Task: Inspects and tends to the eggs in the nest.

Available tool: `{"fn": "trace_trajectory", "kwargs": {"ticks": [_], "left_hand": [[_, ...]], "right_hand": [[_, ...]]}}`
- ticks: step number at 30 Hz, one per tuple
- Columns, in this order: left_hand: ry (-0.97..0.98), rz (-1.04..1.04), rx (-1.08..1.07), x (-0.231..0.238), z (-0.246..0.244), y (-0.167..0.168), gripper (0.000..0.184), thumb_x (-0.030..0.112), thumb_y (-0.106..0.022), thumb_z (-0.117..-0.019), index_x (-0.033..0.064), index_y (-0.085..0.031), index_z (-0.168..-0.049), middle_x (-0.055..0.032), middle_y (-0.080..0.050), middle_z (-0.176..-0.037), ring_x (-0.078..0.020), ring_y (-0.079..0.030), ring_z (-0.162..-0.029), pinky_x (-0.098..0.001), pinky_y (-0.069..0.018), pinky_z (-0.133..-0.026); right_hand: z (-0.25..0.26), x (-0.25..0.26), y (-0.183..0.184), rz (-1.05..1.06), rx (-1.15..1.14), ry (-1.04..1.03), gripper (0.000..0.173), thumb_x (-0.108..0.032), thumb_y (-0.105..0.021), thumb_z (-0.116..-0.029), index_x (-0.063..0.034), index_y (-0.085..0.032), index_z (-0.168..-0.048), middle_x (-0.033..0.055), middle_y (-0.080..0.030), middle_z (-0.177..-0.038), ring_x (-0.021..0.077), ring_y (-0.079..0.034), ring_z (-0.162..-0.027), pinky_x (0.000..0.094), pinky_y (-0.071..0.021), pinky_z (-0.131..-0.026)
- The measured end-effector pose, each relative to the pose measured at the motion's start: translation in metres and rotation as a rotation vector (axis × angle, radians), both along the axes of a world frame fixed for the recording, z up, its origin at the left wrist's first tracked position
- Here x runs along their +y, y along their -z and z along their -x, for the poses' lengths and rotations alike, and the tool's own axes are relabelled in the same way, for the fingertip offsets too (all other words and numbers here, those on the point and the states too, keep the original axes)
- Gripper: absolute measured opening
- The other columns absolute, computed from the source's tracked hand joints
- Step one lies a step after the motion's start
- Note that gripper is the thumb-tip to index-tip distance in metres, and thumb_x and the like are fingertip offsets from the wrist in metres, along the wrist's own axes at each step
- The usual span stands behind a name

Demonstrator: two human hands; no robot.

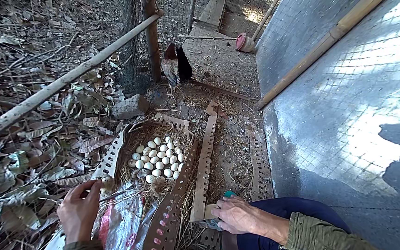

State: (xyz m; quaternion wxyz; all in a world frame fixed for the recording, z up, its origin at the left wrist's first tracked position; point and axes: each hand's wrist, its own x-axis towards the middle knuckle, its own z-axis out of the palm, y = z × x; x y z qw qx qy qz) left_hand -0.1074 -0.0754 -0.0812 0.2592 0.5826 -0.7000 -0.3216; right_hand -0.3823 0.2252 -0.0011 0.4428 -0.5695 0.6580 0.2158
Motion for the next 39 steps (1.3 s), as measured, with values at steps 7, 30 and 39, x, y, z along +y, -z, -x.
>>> {"fn": "trace_trajectory", "kwargs": {"ticks": [7, 30, 39], "left_hand": [[0.008, -0.014, 0.002, 0.001, 0.0, -0.003, 0.032, 0.028, -0.065, -0.1001, -0.0014, -0.071, -0.108, -0.022, -0.068, -0.107, -0.0314, -0.065, -0.092, -0.0548, -0.0483, -0.086], [-0.035, -0.001, 0.022, 0.004, -0.011, -0.009, 0.031, 0.028, -0.065, -0.0999, -0.0013, -0.072, -0.107, -0.0213, -0.068, -0.103, -0.0292, -0.064, -0.088, -0.053, -0.0488, -0.083], [-0.04, 0.007, 0.017, 0.004, -0.012, -0.009, 0.031, 0.029, -0.065, -0.0994, -0.0011, -0.072, -0.106, -0.0204, -0.068, -0.103, -0.0291, -0.064, -0.089, -0.0526, -0.049, -0.083]], "right_hand": [[0.0, 0.001, -0.001, 0.003, -0.002, -0.001, 0.042, -0.035, -0.053, -0.1059, -0.0122, -0.058, -0.141, 0.0217, -0.061, -0.134, 0.0425, -0.056, -0.126, 0.0629, -0.0436, -0.102], [-0.002, -0.003, -0.001, 0.023, 0.019, -0.04, 0.042, -0.035, -0.053, -0.106, -0.0131, -0.058, -0.141, 0.0212, -0.06, -0.134, 0.0423, -0.056, -0.126, 0.0629, -0.0438, -0.102], [-0.002, -0.005, -0.003, 0.017, 0.012, -0.037, 0.042, -0.034, -0.052, -0.1064, -0.0132, -0.057, -0.143, 0.0213, -0.061, -0.135, 0.0425, -0.056, -0.127, 0.0625, -0.0431, -0.104]]}}
